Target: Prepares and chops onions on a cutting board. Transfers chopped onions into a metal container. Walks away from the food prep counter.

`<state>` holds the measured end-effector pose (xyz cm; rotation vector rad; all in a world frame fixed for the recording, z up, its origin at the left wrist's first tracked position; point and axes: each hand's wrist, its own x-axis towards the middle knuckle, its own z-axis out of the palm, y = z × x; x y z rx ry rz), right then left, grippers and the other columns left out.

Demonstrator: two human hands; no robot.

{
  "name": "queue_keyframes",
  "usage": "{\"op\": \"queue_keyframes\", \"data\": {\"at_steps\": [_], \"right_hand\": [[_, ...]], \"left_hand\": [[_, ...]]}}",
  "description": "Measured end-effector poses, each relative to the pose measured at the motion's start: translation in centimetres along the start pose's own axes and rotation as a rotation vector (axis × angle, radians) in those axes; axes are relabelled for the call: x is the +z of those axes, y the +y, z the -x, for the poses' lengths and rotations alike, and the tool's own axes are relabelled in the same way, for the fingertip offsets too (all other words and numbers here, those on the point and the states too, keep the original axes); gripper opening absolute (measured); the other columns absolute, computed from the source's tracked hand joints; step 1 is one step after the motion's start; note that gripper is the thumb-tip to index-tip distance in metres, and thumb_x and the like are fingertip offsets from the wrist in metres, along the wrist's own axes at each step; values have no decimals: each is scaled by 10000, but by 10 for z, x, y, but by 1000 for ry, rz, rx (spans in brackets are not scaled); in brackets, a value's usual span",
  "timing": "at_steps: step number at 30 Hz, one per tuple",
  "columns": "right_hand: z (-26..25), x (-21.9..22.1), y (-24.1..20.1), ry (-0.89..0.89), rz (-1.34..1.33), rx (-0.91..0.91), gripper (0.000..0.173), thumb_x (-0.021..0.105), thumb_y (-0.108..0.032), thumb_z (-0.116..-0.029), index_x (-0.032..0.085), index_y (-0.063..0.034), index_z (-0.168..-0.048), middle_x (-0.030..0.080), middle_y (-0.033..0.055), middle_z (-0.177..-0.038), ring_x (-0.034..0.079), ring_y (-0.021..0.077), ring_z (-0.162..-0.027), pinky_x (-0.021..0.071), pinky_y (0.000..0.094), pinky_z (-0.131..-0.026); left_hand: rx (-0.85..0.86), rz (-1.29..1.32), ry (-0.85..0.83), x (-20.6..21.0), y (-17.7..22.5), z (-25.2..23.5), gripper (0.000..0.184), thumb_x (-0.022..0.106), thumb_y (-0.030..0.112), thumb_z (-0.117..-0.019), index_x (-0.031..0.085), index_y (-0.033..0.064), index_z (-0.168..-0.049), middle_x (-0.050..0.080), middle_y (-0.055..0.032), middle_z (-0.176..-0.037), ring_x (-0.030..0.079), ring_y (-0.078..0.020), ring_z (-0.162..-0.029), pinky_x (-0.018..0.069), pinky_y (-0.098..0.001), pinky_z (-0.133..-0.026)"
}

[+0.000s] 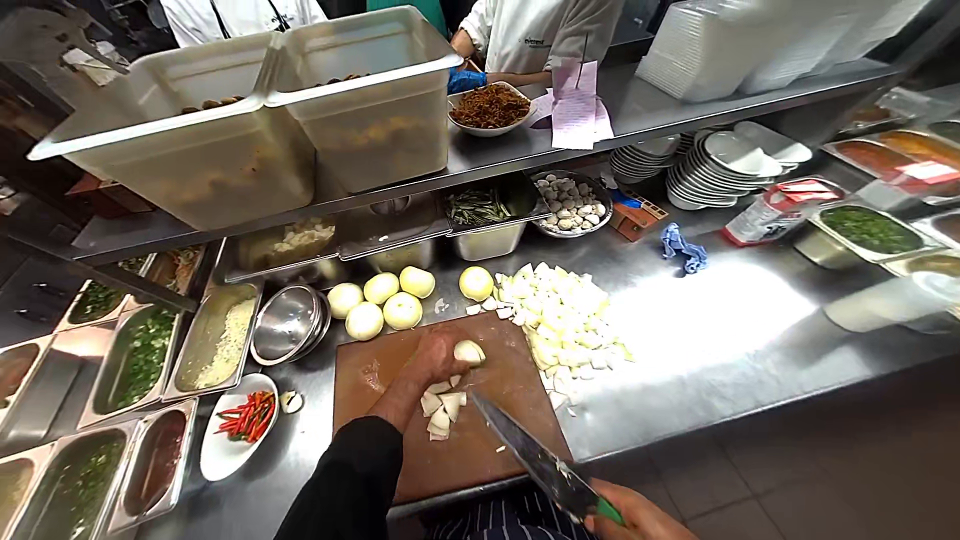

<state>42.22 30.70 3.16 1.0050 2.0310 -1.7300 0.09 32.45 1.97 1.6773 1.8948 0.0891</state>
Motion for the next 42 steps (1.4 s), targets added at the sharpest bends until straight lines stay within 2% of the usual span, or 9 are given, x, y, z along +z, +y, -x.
{"op": "queue_keyframes", "data": {"at_steps": [4,9,13,15,23,32,34,37,42], "right_hand": [[-37,13,-32,-138,366,-158,333,549,-406,-1040,647,-99,-1120,690,147,-914,683,322,-861,532,583,-797],[-96,32,-67,-30,398,-28,363,527,-400,-1034,622,-92,-1201,695,182,-1000,689,367,-960,532,612,-849],[-106,27,-80,106,312,45,411,499,-429,-1050,605,-84,-1247,683,175,-988,686,342,-901,544,572,-821],[-109,38,-92,177,250,-13,422,488,-443,-1057,615,-83,-1237,675,149,-947,678,308,-854,550,538,-797],[-182,92,-123,365,116,-295,388,491,-410,-1044,626,-75,-1187,644,67,-807,653,209,-721,559,431,-695],[-209,105,-126,365,193,-233,409,449,-404,-1065,609,-65,-1230,677,102,-869,688,248,-802,570,452,-764],[-213,104,-127,285,51,-184,429,456,-411,-1067,572,-71,-1301,662,107,-881,670,242,-755,572,451,-726],[-215,105,-128,129,-464,-116,394,496,-363,-1076,478,-95,-1364,514,53,-678,520,183,-467,511,358,-442],[-208,102,-134,-1,-919,-20,241,483,-281,-1094,492,-97,-1250,435,10,-628,424,122,-423,431,281,-383]], "left_hand": [[-278,463,201,-22,-33,41,592,782,445,-859,654,157,-1360,647,-91,-1353,612,-224,-1269,486,-483,-1113],[-453,966,224,14,-43,126,405,772,270,-918,682,63,-1254,716,-147,-1146,725,-254,-907,622,-441,-788],[-516,769,364,83,-29,151,388,772,221,-870,728,117,-1242,659,-106,-1307,633,-213,-1211,530,-423,-1054],[-484,683,451,102,-23,152,406,770,224,-860,732,101,-1245,650,-114,-1318,601,-215,-1255,495,-399,-1092],[-543,822,356,99,-30,153,368,765,224,-897,717,90,-1236,661,-102,-1275,697,-190,-1086,608,-379,-947],[-562,949,260,78,-30,150,296,718,212,-955,716,66,-1213,646,-133,-1247,727,-203,-981,642,-371,-868],[-527,876,254,80,-32,152,351,715,243,-956,698,85,-1269,657,-127,-1266,712,-198,-1058,616,-379,-940],[-481,562,245,77,-25,155,568,779,407,-876,655,140,-1362,675,-74,-1312,633,-178,-1228,483,-388,-1109],[-556,427,321,86,-11,152,530,662,449,-946,614,162,-1388,710,-69,-1248,679,-208,-1172,527,-442,-1057]]}}
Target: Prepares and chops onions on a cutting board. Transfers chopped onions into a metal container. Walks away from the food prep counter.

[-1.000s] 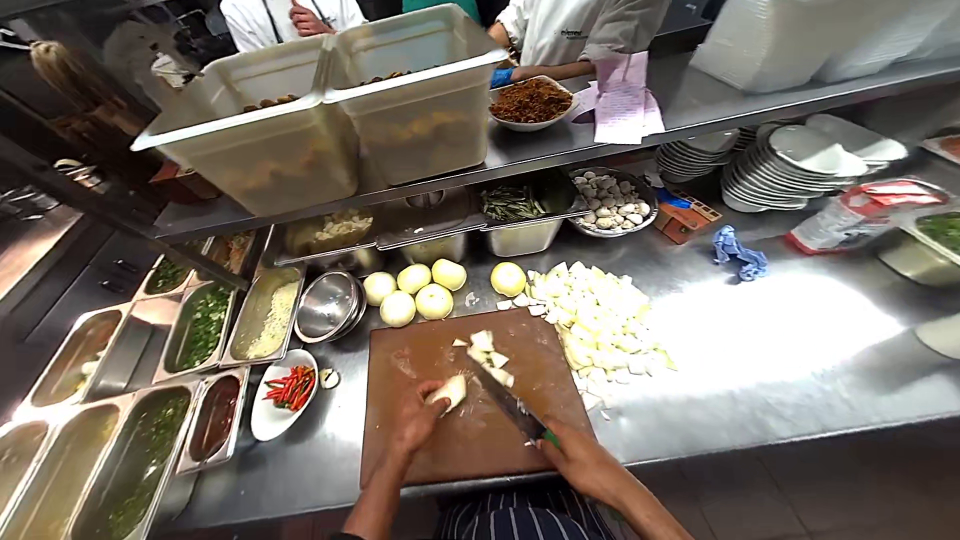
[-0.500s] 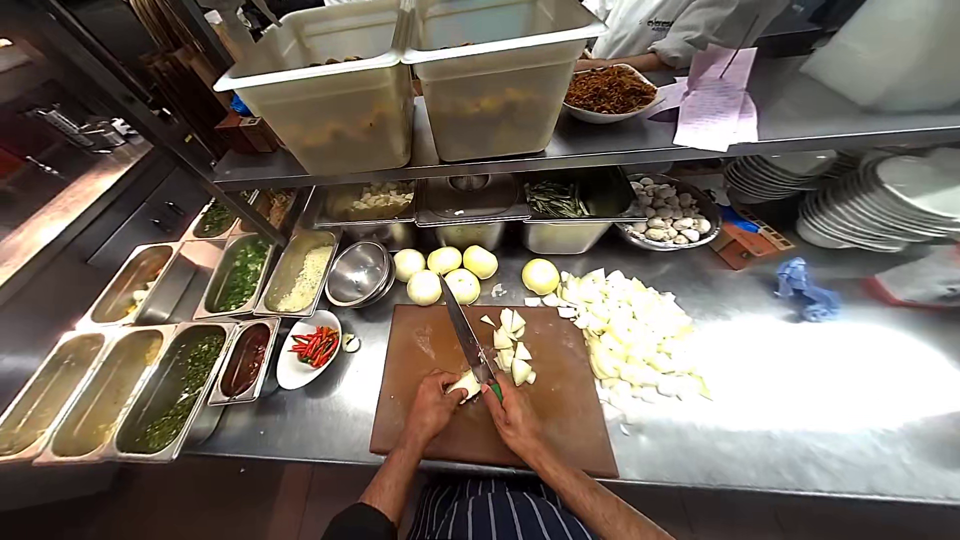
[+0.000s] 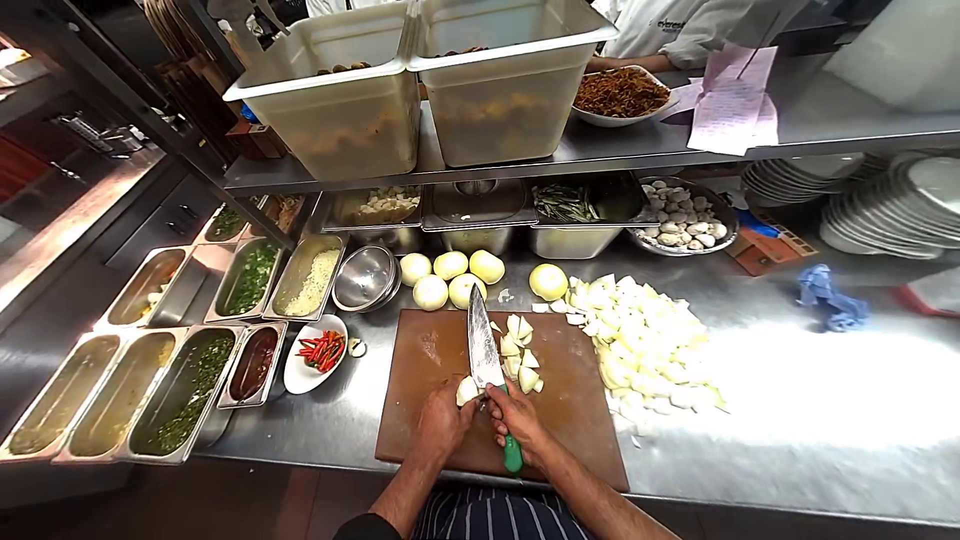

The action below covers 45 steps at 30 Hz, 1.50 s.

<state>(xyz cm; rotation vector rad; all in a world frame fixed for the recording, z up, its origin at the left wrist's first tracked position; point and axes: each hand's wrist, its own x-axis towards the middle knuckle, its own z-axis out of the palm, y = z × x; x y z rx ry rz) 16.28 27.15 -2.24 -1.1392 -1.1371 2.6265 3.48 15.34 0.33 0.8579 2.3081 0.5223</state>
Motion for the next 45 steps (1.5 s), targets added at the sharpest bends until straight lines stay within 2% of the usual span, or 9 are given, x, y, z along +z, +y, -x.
{"op": "queue_keyframes", "data": {"at_steps": [6,9,13,17,22,26,30,39,45], "right_hand": [[-11,-5,3,27,242,-87,329,510,-330,-1076,486,-114,-1323,460,27,-638,468,161,-441,472,332,-410],[-6,-9,2,17,188,-77,275,510,-308,-1078,498,-105,-1263,467,22,-641,466,150,-443,468,317,-410],[-3,-11,1,23,166,-145,287,507,-308,-1074,492,-96,-1267,457,21,-625,465,153,-435,473,320,-406],[1,-17,-4,94,245,-200,294,521,-321,-1069,517,-84,-1241,475,43,-623,485,179,-430,493,351,-407],[38,-43,-26,240,1066,-281,401,471,-450,-1043,593,-102,-1201,623,82,-770,641,241,-666,551,454,-640],[90,-36,-38,194,1470,-127,397,414,-417,-1069,571,-115,-1273,703,144,-905,718,339,-878,567,533,-789],[108,-35,-27,183,1477,-44,360,433,-369,-1055,550,-106,-1271,708,150,-926,720,351,-914,570,532,-802],[106,-29,-9,142,1481,12,374,395,-333,-1073,520,-92,-1329,710,181,-1020,713,376,-997,561,548,-854],[116,-27,-13,149,1491,1,369,389,-336,-1070,524,-102,-1322,711,175,-1013,716,376,-985,565,552,-839]], "left_hand": [[-44,420,225,20,-12,-6,326,601,329,-989,689,63,-1156,714,-95,-1003,696,-204,-944,578,-443,-894],[-99,529,199,16,-12,-6,305,559,226,-1025,613,24,-1247,718,-98,-967,708,-198,-890,591,-417,-861],[-171,340,242,3,-13,-3,512,542,289,-1034,487,26,-1470,686,-152,-1207,683,-276,-1086,549,-480,-990],[141,-27,87,22,3,20,630,735,503,-855,624,155,-1368,554,-129,-1448,554,-299,-1322,486,-471,-1101],[209,-61,74,41,3,13,476,668,335,-912,645,125,-1339,602,-104,-1425,596,-241,-1302,497,-413,-1096],[145,-56,39,32,11,11,502,660,415,-908,638,133,-1323,568,-99,-1438,613,-230,-1261,538,-400,-1037],[218,-74,130,51,13,14,436,658,441,-890,693,147,-1211,617,-91,-1353,641,-231,-1197,566,-406,-979],[113,-48,82,47,20,10,560,695,409,-877,623,146,-1366,651,-106,-1326,666,-252,-1173,552,-452,-1007],[-64,63,-190,11,22,-8,452,707,418,-826,710,167,-1202,740,-67,-1114,725,-220,-1011,597,-499,-898]]}}
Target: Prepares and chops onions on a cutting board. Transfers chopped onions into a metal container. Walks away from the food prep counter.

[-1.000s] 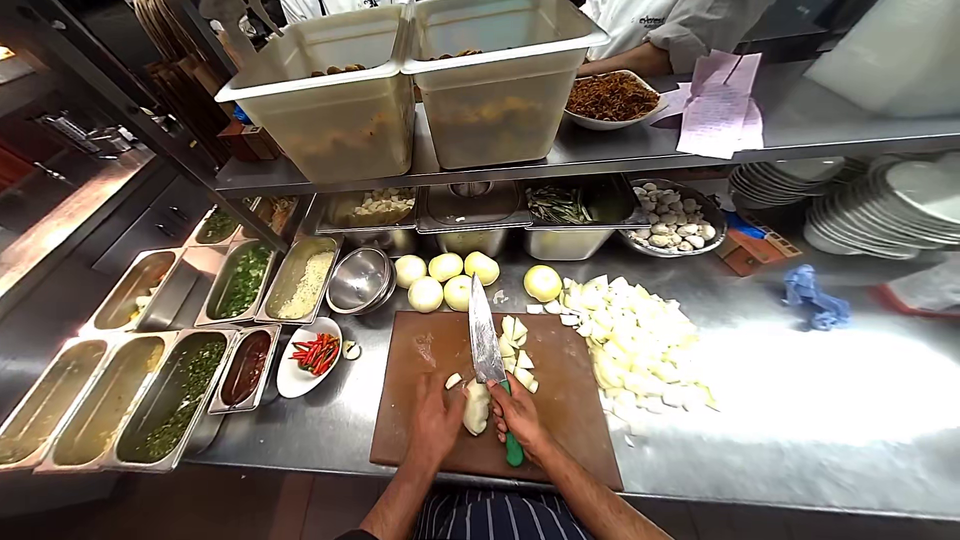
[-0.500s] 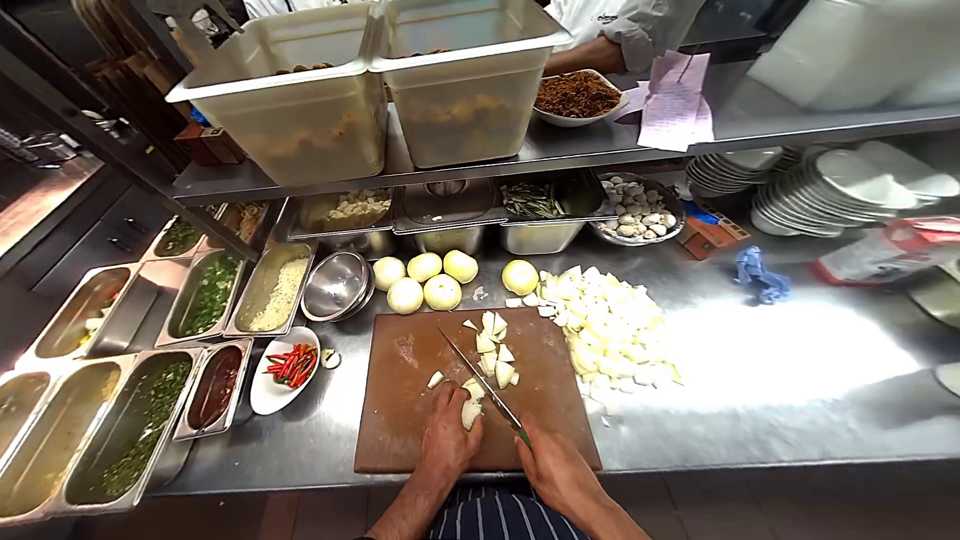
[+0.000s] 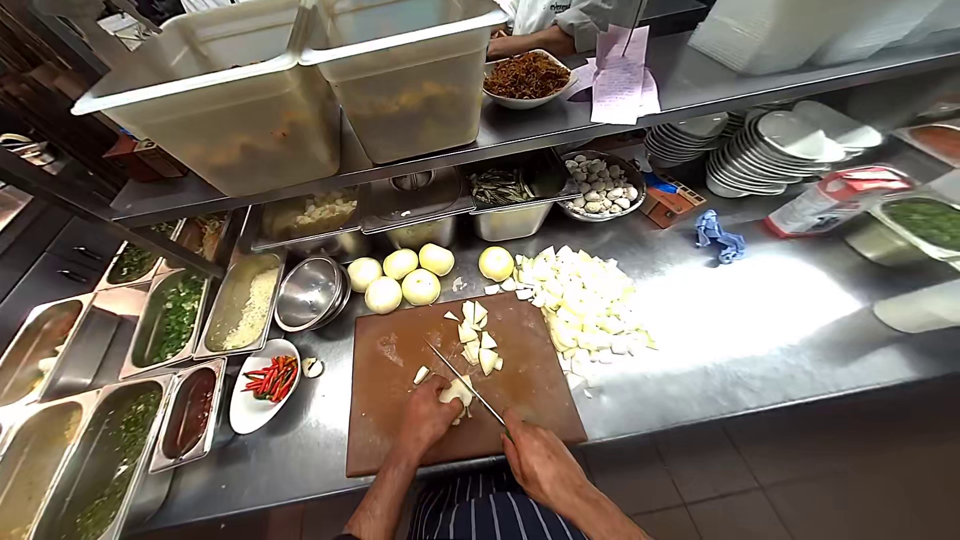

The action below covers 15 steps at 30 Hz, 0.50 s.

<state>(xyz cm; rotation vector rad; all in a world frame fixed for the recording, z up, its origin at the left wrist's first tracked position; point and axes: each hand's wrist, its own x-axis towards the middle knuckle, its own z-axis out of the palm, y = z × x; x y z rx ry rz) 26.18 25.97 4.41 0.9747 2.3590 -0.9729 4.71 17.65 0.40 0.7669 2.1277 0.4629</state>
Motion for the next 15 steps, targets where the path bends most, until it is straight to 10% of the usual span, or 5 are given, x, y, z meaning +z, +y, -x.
{"op": "queue_keyframes", "data": {"at_steps": [7,15], "right_hand": [[4,-17,-4,-37,73,7,352,384,-327,-1071,525,-101,-1301,706,173,-1010,714,377,-987,567,557,-825],[38,-58,-28,-167,207,94,293,442,-210,-1043,501,-87,-1302,699,194,-1023,706,404,-1010,565,577,-809]], "left_hand": [[345,-137,96,-2,-20,-2,387,644,369,-951,672,150,-1269,677,-71,-1251,648,-196,-1180,522,-411,-1055],[313,-86,106,-6,-19,-4,278,678,332,-936,746,130,-1114,722,-50,-1118,681,-170,-1077,540,-387,-1004]]}}
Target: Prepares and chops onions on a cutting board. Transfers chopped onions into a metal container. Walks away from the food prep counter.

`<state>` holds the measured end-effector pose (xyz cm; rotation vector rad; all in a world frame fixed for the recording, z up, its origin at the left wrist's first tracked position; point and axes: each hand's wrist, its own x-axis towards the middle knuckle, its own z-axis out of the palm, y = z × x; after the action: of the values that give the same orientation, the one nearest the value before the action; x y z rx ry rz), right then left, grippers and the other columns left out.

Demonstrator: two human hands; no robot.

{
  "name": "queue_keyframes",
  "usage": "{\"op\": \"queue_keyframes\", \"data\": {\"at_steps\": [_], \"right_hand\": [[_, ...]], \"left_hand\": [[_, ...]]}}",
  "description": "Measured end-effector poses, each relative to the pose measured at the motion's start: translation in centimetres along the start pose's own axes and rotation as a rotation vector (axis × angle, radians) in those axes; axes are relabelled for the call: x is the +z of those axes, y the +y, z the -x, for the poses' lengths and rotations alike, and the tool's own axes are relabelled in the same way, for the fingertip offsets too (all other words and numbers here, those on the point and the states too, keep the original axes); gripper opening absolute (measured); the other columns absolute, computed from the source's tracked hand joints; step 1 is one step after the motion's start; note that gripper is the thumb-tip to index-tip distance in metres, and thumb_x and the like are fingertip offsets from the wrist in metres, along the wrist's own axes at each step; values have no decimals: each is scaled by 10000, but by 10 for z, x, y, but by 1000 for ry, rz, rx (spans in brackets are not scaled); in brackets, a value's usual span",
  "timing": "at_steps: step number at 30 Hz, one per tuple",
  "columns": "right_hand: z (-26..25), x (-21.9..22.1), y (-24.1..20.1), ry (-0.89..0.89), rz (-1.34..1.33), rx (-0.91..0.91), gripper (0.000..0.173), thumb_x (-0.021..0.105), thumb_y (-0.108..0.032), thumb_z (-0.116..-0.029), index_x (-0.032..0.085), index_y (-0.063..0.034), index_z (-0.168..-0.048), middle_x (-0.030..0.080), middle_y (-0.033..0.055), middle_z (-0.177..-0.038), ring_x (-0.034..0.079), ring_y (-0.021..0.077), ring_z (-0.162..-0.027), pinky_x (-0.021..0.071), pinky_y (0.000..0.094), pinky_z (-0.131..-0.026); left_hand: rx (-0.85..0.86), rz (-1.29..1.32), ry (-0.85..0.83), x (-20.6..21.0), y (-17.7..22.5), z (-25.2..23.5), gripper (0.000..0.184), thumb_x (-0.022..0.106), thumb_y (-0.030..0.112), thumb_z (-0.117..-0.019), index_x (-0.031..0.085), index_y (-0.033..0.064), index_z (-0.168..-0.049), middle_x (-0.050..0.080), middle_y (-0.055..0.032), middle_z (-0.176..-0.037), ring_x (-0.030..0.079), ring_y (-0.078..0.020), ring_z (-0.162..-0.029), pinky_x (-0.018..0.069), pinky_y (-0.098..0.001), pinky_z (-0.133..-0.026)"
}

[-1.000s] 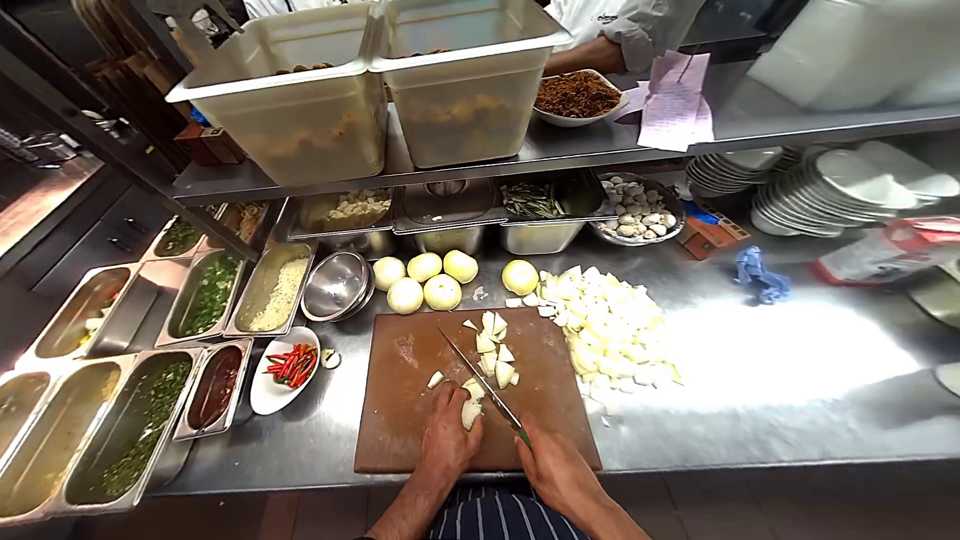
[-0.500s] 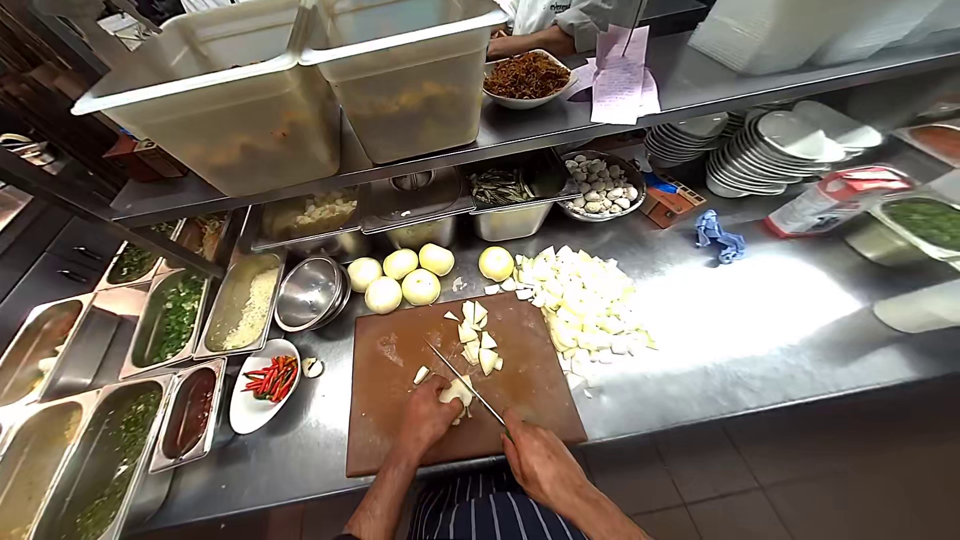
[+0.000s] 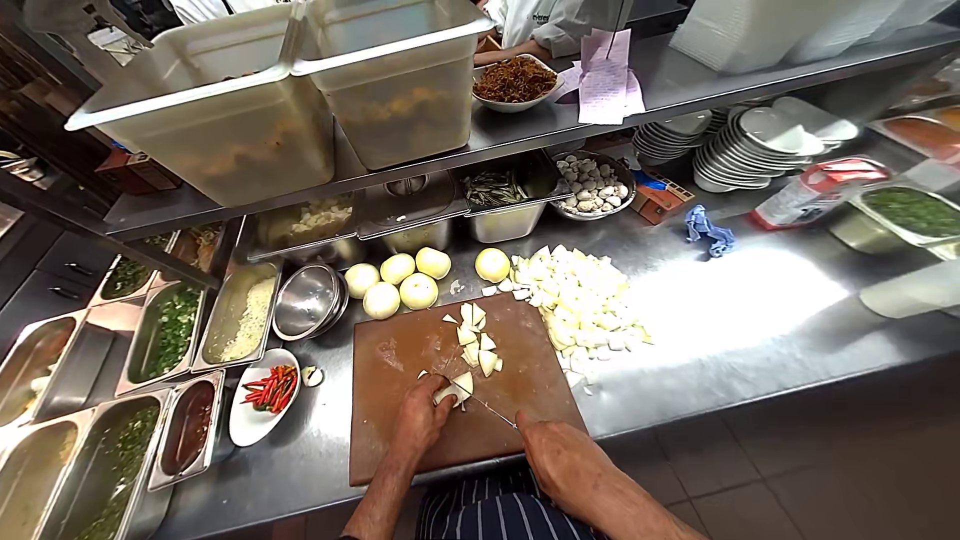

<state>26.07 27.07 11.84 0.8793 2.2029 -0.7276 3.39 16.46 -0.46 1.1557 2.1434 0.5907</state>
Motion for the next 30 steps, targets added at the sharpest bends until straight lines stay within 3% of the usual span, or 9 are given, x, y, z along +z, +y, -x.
{"op": "queue_keyframes", "data": {"at_steps": [3,8,10,12,18,23,26,28,30], "right_hand": [[-7,0,-2,-42,13,24,298,474,-158,-1022,500,-88,-1310,697,201,-1051,702,414,-1023,567,591,-811],[-84,49,7,125,-117,-84,324,406,-244,-1065,501,-103,-1340,704,206,-1061,707,414,-1020,566,593,-838],[-84,48,12,147,-211,-143,367,405,-299,-1079,509,-91,-1363,698,206,-1070,696,402,-1032,548,586,-882],[-71,43,14,172,-230,-162,365,389,-328,-1082,510,-94,-1334,698,184,-1013,706,383,-988,558,567,-854],[-15,13,-9,16,-71,-55,353,419,-282,-1065,485,-88,-1352,696,202,-1023,702,411,-1012,565,575,-825],[-56,43,-15,49,-120,-38,325,468,-185,-1023,492,-76,-1328,696,206,-1043,706,414,-1005,569,589,-813],[-85,62,-4,152,-223,-105,350,413,-274,-1062,515,-93,-1345,707,189,-1047,711,389,-1005,566,573,-844],[-83,66,9,178,-325,-147,391,428,-315,-1073,516,-92,-1383,701,189,-1074,699,376,-1030,552,563,-892],[-69,59,20,205,-291,-162,387,413,-331,-1074,525,-92,-1358,705,179,-1024,710,367,-988,564,552,-861]], "left_hand": [[12,23,6,1,-6,1,266,690,315,-931,749,132,-1114,721,-39,-1130,677,-147,-1089,538,-364,-1012],[-59,-17,41,7,0,11,313,683,326,-949,729,137,-1195,723,-41,-1198,677,-158,-1141,525,-384,-1054],[-110,-13,81,12,-1,22,346,704,326,-938,712,100,-1200,732,-74,-1146,706,-191,-1067,558,-413,-1000],[-134,32,138,19,-1,24,359,739,313,-919,696,86,-1194,743,-68,-1075,731,-173,-979,598,-391,-932],[-113,-11,135,25,2,21,370,698,331,-946,686,125,-1253,747,-56,-1046,731,-179,-939,598,-409,-909],[-97,-26,126,27,2,18,360,691,332,-950,700,123,-1243,746,-58,-1027,727,-176,-915,595,-401,-901],[-63,-35,87,25,0,19,359,699,287,-946,690,114,-1260,737,-80,-1105,721,-202,-1009,581,-411,-959],[12,-78,40,19,-6,23,350,683,258,-954,689,113,-1272,713,-85,-1227,668,-235,-1174,515,-425,-1064],[114,-95,51,18,-12,20,293,676,242,-954,724,118,-1215,706,-57,-1271,628,-223,-1241,475,-398,-1107]]}}
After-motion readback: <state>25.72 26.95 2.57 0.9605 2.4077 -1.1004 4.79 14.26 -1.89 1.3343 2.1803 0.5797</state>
